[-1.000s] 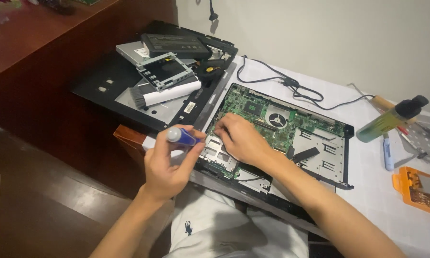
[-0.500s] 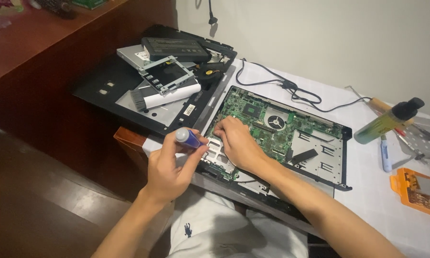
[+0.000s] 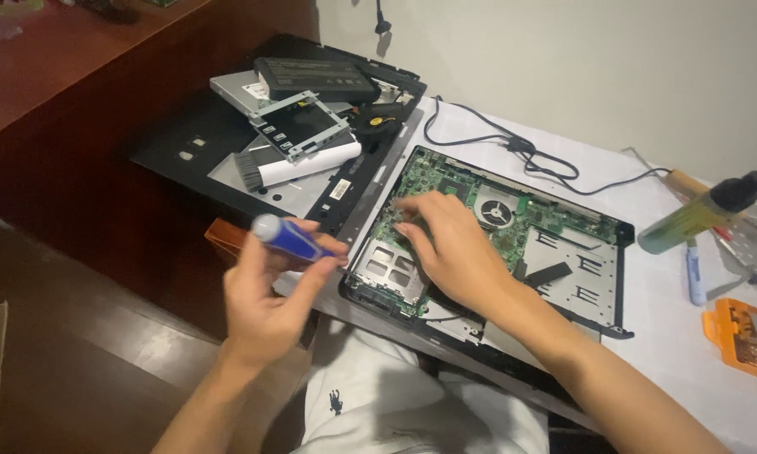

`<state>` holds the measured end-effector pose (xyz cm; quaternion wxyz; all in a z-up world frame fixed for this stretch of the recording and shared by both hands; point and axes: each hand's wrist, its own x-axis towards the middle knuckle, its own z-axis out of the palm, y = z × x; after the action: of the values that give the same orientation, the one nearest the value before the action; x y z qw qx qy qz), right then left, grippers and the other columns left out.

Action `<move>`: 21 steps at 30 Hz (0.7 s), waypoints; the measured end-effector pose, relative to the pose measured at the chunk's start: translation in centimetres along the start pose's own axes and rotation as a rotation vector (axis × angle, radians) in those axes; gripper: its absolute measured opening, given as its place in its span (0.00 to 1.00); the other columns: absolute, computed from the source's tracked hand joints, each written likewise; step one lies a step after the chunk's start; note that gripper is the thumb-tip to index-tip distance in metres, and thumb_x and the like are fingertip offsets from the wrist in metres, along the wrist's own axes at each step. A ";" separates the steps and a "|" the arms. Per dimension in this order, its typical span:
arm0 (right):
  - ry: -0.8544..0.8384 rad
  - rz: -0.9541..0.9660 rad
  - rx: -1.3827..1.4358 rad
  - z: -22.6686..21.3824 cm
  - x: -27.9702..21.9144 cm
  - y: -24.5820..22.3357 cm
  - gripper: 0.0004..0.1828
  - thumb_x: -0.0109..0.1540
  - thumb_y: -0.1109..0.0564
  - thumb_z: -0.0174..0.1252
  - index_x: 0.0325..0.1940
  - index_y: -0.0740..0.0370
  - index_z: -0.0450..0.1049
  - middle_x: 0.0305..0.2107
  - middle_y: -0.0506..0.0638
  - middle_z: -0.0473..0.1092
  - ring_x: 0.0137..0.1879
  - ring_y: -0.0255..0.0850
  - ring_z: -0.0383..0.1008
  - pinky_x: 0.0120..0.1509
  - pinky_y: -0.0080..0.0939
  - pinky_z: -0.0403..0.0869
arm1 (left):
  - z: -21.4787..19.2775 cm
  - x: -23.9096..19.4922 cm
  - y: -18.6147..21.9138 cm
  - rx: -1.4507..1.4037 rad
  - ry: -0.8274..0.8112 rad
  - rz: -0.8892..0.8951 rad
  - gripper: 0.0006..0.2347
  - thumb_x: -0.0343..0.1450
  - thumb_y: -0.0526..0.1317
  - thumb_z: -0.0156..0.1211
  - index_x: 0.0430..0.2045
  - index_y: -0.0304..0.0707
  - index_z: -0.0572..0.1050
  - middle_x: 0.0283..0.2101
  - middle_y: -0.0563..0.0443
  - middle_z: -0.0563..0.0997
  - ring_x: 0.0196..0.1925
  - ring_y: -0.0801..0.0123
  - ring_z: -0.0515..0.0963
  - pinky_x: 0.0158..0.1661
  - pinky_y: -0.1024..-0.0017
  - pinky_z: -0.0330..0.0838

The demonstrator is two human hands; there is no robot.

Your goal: Diagnosing and testing a laptop motherboard using a digital multimeter and small hand tools.

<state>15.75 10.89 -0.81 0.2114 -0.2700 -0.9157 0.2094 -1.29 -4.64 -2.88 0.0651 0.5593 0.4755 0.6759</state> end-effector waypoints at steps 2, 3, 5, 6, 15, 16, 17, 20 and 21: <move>-0.018 -0.083 0.007 -0.1 -1.1 -0.6 0.10 0.67 0.56 0.55 0.50 0.61 0.75 0.37 0.56 0.75 0.50 0.56 0.75 0.55 0.54 0.72 | -0.8 0.3 0.4 0.002 0.002 -0.011 0.13 0.68 0.28 0.62 0.44 0.25 0.69 0.34 0.37 0.86 0.36 0.55 0.88 0.35 0.63 0.83; -0.029 -0.169 0.011 -0.2 -1.5 -0.9 0.08 0.66 0.57 0.56 0.46 0.61 0.77 0.34 0.56 0.75 0.48 0.57 0.75 0.53 0.55 0.73 | -1.2 0.4 0.6 0.002 0.003 -0.014 0.13 0.69 0.28 0.62 0.45 0.24 0.69 0.35 0.38 0.86 0.36 0.58 0.88 0.36 0.65 0.83; -0.127 -0.163 0.033 -0.1 -2.2 -1.6 0.07 0.64 0.57 0.58 0.44 0.59 0.77 0.35 0.55 0.76 0.48 0.57 0.75 0.53 0.55 0.73 | -1.1 0.4 0.6 0.008 -0.007 -0.041 0.13 0.69 0.29 0.62 0.45 0.24 0.69 0.35 0.39 0.86 0.34 0.60 0.88 0.36 0.65 0.83; -0.220 -0.155 0.052 -0.2 -2.6 -1.9 0.06 0.62 0.56 0.60 0.42 0.57 0.77 0.36 0.54 0.76 0.49 0.57 0.75 0.53 0.54 0.73 | -1.1 0.5 0.6 0.011 -0.021 -0.064 0.13 0.69 0.29 0.62 0.46 0.24 0.70 0.35 0.39 0.86 0.33 0.63 0.88 0.37 0.66 0.82; -0.337 -0.067 -0.002 1.2 -3.2 -2.2 0.10 0.66 0.50 0.56 0.44 0.57 0.77 0.40 0.51 0.75 0.50 0.50 0.75 0.53 0.48 0.72 | -0.7 0.7 -0.9 0.007 -0.091 -0.063 0.13 0.69 0.30 0.64 0.46 0.26 0.72 0.34 0.42 0.86 0.30 0.66 0.87 0.35 0.69 0.81; -0.339 -0.068 0.000 1.2 -3.1 -2.0 0.10 0.66 0.50 0.56 0.44 0.57 0.77 0.40 0.51 0.75 0.50 0.50 0.75 0.53 0.48 0.72 | -0.7 0.7 -0.9 0.009 -0.090 -0.065 0.13 0.69 0.30 0.64 0.46 0.26 0.72 0.34 0.42 0.86 0.30 0.66 0.87 0.35 0.69 0.81; -0.342 -0.073 -0.008 1.3 -3.1 -1.8 0.11 0.65 0.49 0.56 0.44 0.56 0.77 0.40 0.49 0.75 0.50 0.48 0.75 0.53 0.47 0.72 | -0.6 0.8 -1.0 0.016 -0.099 -0.061 0.13 0.69 0.31 0.65 0.47 0.26 0.72 0.34 0.42 0.86 0.29 0.67 0.86 0.35 0.70 0.81; -0.343 -0.081 -0.007 1.2 -3.1 -1.7 0.11 0.65 0.49 0.57 0.44 0.55 0.77 0.39 0.48 0.76 0.49 0.47 0.76 0.54 0.46 0.72 | -0.7 1.1 -0.7 0.040 -0.128 -0.063 0.13 0.69 0.32 0.65 0.46 0.27 0.73 0.33 0.44 0.86 0.28 0.68 0.86 0.34 0.71 0.80; -0.341 -0.084 0.003 1.2 -3.1 -1.7 0.10 0.65 0.49 0.57 0.44 0.56 0.78 0.39 0.49 0.76 0.49 0.47 0.76 0.54 0.47 0.72 | -0.8 1.2 -0.5 0.056 -0.149 -0.068 0.12 0.70 0.33 0.65 0.45 0.29 0.73 0.33 0.45 0.86 0.27 0.69 0.85 0.33 0.71 0.80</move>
<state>16.82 7.43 -1.77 0.0622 -0.1917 -0.9485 0.2443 -2.58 -4.06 -2.32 0.1075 0.5931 0.5067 0.6164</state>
